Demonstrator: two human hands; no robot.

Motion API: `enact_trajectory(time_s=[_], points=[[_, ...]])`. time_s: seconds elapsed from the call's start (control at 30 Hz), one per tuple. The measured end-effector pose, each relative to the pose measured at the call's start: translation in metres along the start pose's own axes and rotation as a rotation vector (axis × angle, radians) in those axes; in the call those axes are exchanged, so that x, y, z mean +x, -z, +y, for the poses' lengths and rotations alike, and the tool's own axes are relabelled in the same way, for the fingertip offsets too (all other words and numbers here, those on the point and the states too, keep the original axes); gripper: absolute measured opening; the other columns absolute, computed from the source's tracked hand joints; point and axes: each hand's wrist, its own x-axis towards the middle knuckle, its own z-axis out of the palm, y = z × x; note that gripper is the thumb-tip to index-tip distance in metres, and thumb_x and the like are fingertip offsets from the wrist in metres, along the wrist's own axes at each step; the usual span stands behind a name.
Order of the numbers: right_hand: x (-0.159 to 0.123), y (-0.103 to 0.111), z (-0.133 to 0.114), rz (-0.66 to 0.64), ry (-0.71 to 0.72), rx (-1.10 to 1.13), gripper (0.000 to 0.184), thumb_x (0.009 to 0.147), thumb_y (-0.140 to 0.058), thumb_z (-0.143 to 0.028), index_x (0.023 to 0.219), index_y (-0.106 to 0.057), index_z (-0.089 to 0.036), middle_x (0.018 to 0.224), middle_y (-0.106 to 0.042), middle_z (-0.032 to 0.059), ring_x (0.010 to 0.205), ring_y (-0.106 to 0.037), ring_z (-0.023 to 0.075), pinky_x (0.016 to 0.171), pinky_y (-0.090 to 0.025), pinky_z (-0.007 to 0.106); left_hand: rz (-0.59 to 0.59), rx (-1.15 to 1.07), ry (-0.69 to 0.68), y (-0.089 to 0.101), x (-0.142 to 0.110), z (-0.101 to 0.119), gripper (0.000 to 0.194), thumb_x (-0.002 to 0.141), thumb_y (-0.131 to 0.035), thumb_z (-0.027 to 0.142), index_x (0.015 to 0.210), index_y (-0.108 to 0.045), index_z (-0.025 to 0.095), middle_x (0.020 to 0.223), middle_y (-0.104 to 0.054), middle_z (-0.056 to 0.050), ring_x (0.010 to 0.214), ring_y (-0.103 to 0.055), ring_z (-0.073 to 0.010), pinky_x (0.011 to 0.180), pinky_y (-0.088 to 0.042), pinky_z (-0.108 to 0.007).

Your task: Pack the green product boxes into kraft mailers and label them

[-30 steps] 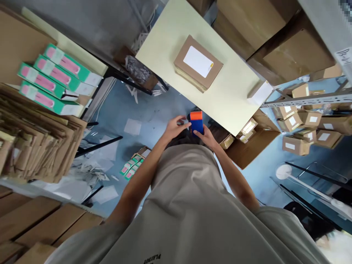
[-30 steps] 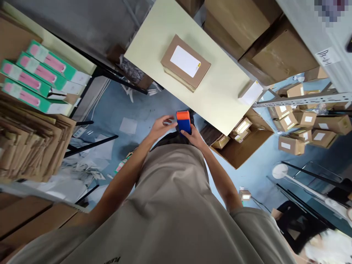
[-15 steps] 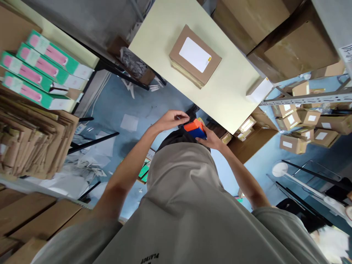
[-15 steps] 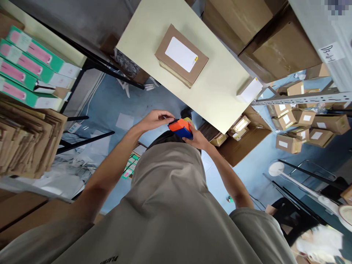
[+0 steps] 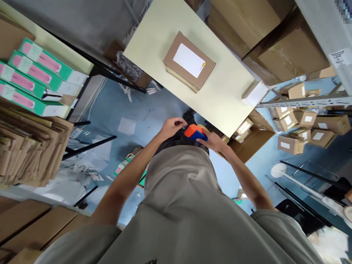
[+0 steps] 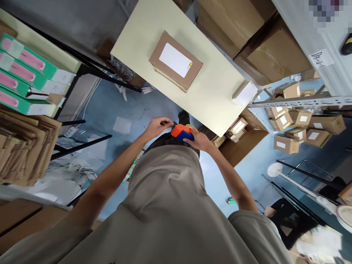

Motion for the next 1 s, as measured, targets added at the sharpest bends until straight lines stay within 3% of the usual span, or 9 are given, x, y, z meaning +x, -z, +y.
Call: enact_trajectory(time_s=[0.17,0.27,0.4,0.6,0.77,1.0], points=[[-0.015,0.023,0.034,-0.033,-0.143,-0.234,0.054,0.108,-0.069,-0.062,0.139,-0.067,-0.018,0.106,-0.083,0.015,0.096,-0.08,0.0365,0.082,-0.054,0.038,0.207,-0.002,0.001,0.021,0.015,-0.016,0.033,0.084,-0.086,0.056,0.086,-0.082,0.023,0.09,-0.084,-0.007,0.079,-0.073,-0.0206,0.079,-0.062,-0.034],[-0.007,0.033,0.049,0.066,-0.209,-0.323,0.06,0.108,-0.066,-0.065,0.142,-0.063,-0.016,0.115,-0.082,0.0197,0.099,-0.079,0.0391,0.083,-0.056,0.042,0.255,-0.017,-0.029,0.024,0.042,-0.018,0.03,0.083,-0.088,0.051,0.086,-0.082,0.022,0.089,-0.084,-0.006,0.076,-0.07,-0.0186,0.076,-0.06,-0.032],[0.024,0.04,0.056,0.228,-0.264,-0.396,0.068,0.112,-0.055,-0.067,0.146,-0.057,-0.007,0.114,-0.08,0.0267,0.104,-0.076,0.043,0.09,-0.058,0.048,0.316,-0.064,-0.115,0.017,0.092,-0.016,0.036,0.082,-0.092,0.056,0.086,-0.079,0.023,0.09,-0.083,-0.007,0.082,-0.071,-0.0194,0.08,-0.061,-0.033],[0.065,0.04,0.064,0.425,-0.267,-0.335,0.07,0.114,-0.044,-0.07,0.143,-0.057,-0.007,0.112,-0.077,0.027,0.112,-0.073,0.0439,0.103,-0.056,0.055,0.37,-0.117,-0.175,0.015,0.151,-0.019,0.047,0.077,-0.096,0.062,0.082,-0.074,0.021,0.087,-0.081,-0.006,0.084,-0.072,-0.0183,0.08,-0.061,-0.031],[0.088,0.033,0.064,0.45,-0.289,-0.265,0.069,0.114,-0.043,-0.069,0.142,-0.056,-0.008,0.115,-0.075,0.0274,0.116,-0.072,0.0439,0.106,-0.055,0.055,0.438,-0.134,-0.153,0.014,0.18,-0.025,0.042,0.081,-0.093,0.059,0.081,-0.074,0.022,0.086,-0.081,-0.005,0.085,-0.073,-0.0178,0.083,-0.061,-0.03],[0.115,0.026,0.063,0.447,-0.332,-0.201,0.065,0.115,-0.041,-0.063,0.141,-0.056,-0.006,0.116,-0.075,0.0295,0.115,-0.073,0.0435,0.109,-0.053,0.058,0.586,-0.172,-0.084,-0.002,0.2,-0.031,0.028,0.083,-0.093,0.049,0.088,-0.077,0.026,0.091,-0.078,-0.003,0.09,-0.071,-0.0196,0.099,-0.063,-0.04]])
